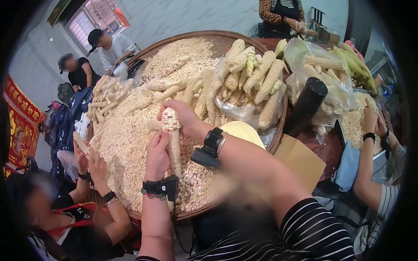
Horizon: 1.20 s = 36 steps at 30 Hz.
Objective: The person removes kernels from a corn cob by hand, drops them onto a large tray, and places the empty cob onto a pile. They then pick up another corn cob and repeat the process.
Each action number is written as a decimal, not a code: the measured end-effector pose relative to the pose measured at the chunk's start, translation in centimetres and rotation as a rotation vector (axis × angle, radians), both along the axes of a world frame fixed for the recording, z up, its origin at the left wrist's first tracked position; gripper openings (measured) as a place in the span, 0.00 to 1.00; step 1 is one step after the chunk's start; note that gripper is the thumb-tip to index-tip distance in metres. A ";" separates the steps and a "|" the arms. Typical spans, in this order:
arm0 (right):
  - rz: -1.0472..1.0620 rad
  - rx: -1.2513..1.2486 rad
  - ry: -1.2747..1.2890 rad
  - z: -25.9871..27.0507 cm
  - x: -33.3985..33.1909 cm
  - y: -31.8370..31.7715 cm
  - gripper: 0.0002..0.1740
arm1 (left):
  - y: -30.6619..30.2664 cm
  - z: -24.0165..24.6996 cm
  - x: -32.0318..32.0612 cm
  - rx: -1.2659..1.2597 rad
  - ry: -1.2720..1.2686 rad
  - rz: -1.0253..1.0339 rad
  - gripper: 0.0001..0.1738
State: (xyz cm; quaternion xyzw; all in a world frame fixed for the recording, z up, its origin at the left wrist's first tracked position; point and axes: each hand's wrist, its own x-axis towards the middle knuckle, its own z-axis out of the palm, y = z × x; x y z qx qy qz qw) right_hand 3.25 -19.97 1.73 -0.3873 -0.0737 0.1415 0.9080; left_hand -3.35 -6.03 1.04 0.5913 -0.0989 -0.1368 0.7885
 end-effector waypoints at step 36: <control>-0.135 -0.209 -0.186 0.0 -0.2 0.4 0.09 | 0.5 -0.5 0.5 0.033 -0.001 -0.019 0.16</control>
